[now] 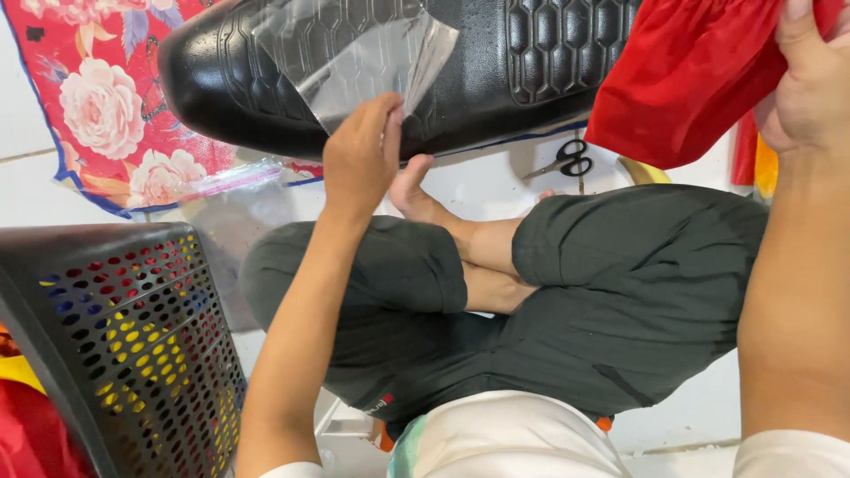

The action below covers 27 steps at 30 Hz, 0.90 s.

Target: The person fits a red textile cover onto a motorcycle seat, uses a yellow block to smooth or mark the surface, then removes the cover and places it into a clear plastic bag.

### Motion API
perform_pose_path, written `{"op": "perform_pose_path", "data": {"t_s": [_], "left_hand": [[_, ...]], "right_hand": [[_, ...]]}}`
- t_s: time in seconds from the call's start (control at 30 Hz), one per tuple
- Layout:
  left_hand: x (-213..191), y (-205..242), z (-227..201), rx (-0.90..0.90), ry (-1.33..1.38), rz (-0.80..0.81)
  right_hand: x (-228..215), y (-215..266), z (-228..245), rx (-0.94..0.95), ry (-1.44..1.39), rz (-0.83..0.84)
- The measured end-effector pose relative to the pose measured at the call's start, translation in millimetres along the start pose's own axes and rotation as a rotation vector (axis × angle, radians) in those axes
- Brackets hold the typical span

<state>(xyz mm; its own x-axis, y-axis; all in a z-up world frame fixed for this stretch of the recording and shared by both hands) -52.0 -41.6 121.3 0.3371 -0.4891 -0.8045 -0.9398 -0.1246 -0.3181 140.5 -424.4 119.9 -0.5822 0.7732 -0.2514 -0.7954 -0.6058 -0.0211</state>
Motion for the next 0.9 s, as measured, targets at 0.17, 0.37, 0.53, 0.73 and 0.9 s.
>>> {"op": "perform_pose_path", "data": {"t_s": [0.17, 0.37, 0.53, 0.73, 0.9], "left_hand": [[46, 19, 11, 0.146, -0.249, 0.229], [74, 34, 15, 0.152, -0.295, 0.306], [75, 38, 24, 0.084, -0.109, 0.361], [61, 36, 49, -0.124, -0.056, 0.274], [78, 36, 57, -0.098, -0.291, 0.432]], "right_hand": [[4, -3, 11, -0.035, -0.016, 0.047], [10, -3, 15, -0.049, 0.012, 0.078], [6, 0, 12, -0.065, -0.016, 0.091], [-2, 2, -7, 0.092, -0.096, 0.006], [0, 1, -8, 0.082, -0.095, 0.018]]}}
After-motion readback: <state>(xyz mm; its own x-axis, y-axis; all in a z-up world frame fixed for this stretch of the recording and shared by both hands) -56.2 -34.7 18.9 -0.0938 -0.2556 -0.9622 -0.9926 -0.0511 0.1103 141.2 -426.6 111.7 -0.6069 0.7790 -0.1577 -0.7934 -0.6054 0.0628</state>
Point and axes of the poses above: each hand's wrist, its own y-axis away from the middle knuckle, its own x-axis out of the palm, z = x × y, the point moved 4 cm from there along -y, towards the middle knuckle, and after that the axes turned 12 degrees about z, right-handed, at the moved point
